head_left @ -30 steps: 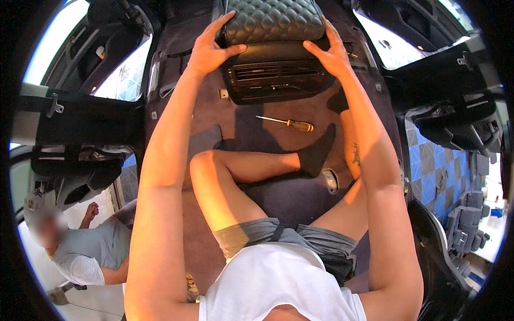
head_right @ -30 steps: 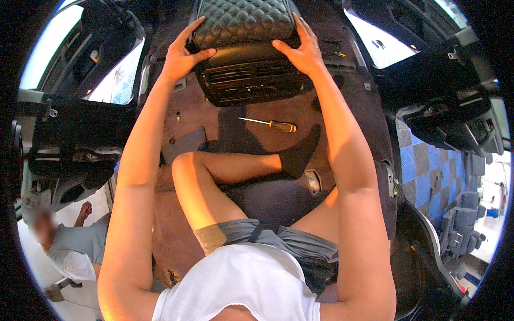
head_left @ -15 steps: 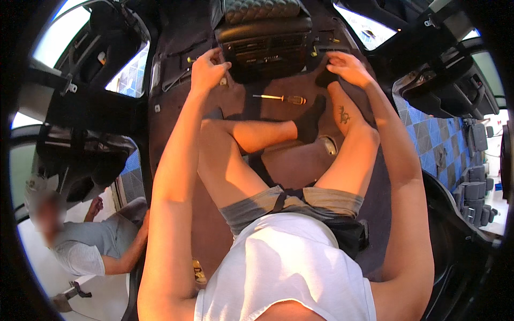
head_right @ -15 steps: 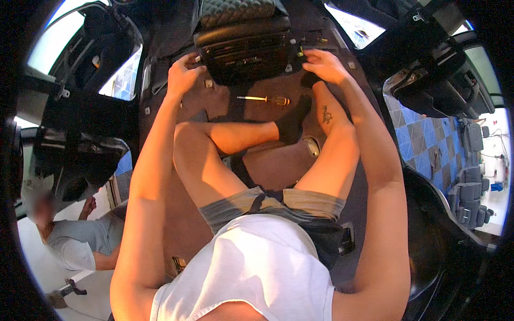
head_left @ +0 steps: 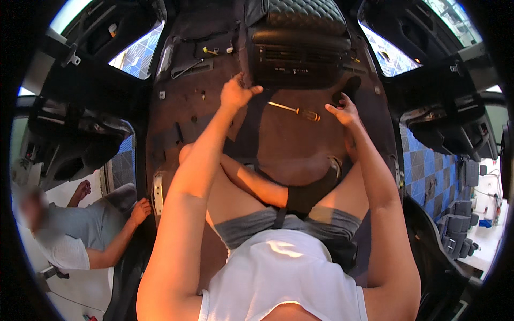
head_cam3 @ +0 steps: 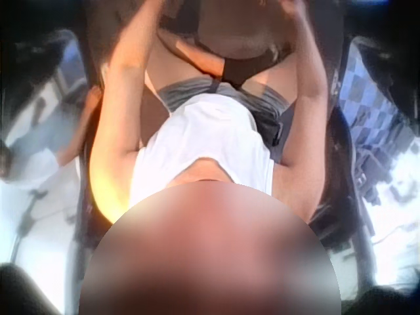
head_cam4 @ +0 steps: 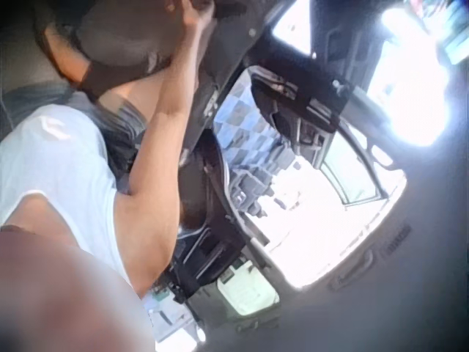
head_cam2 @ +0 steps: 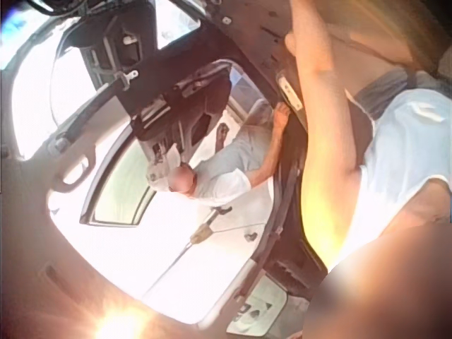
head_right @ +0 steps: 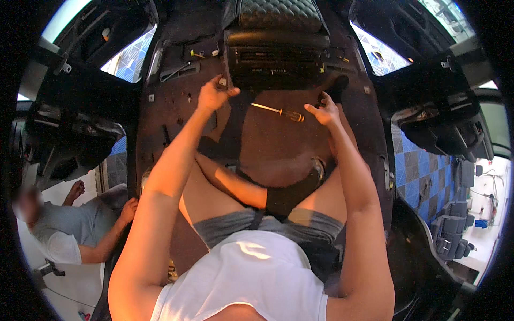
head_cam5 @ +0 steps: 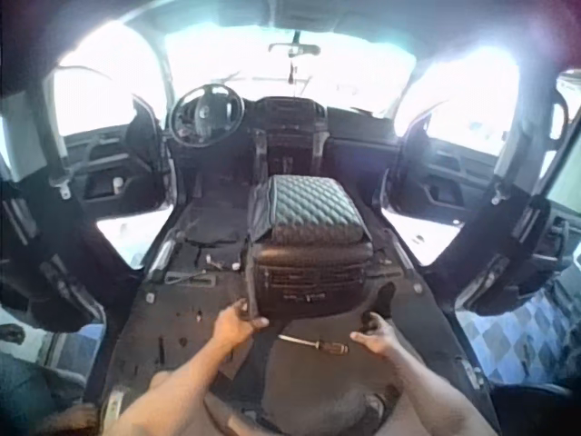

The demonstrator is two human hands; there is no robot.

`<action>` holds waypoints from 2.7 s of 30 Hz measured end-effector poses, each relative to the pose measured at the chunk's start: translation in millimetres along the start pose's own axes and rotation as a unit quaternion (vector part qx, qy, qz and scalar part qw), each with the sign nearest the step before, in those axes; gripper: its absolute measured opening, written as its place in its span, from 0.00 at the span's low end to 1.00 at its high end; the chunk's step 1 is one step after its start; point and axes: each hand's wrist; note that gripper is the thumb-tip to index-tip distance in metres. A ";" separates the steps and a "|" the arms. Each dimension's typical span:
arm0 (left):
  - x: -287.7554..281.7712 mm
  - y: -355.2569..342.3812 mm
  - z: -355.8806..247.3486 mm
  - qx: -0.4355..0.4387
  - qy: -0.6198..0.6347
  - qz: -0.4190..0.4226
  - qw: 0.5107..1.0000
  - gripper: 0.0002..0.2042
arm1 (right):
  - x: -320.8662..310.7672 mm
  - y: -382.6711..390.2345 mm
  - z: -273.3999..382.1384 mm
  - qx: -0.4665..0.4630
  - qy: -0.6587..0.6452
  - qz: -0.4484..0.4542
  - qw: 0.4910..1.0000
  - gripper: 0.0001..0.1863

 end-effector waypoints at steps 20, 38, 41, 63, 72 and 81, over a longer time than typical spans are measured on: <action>75.5 -15.7 7.8 0.044 0.033 -0.057 0.997 0.52 | 63.3 -47.7 26.4 -0.103 -0.048 -0.142 0.983 0.39; 80.6 -9.3 2.5 -0.053 0.101 -0.006 0.993 0.50 | 122.9 50.2 136.9 -0.029 -0.224 -0.025 0.974 0.48; 75.0 -5.8 -3.1 0.003 0.084 -0.085 0.993 0.44 | 100.2 44.6 136.2 -0.030 -0.151 0.027 0.988 0.37; 60.5 -27.8 -114.2 -0.083 0.293 -0.213 0.928 0.16 | 52.2 -54.9 115.2 -0.025 -0.332 -0.185 0.924 0.20; 57.4 -16.5 -131.1 -0.091 0.231 -0.229 0.941 0.22 | 50.5 -29.2 129.8 -0.083 -0.231 -0.311 0.918 0.24; 71.9 -18.3 -121.8 -0.038 0.244 -0.274 0.930 0.19 | 48.9 -31.1 132.2 -0.129 -0.133 -0.319 0.929 0.23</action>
Point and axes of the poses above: each hand's wrist, its own y-axis away from the middle knuckle, its own x-axis out of the palm, z = x × y, and after that the axes turned 8 degrees about -z, right-handed
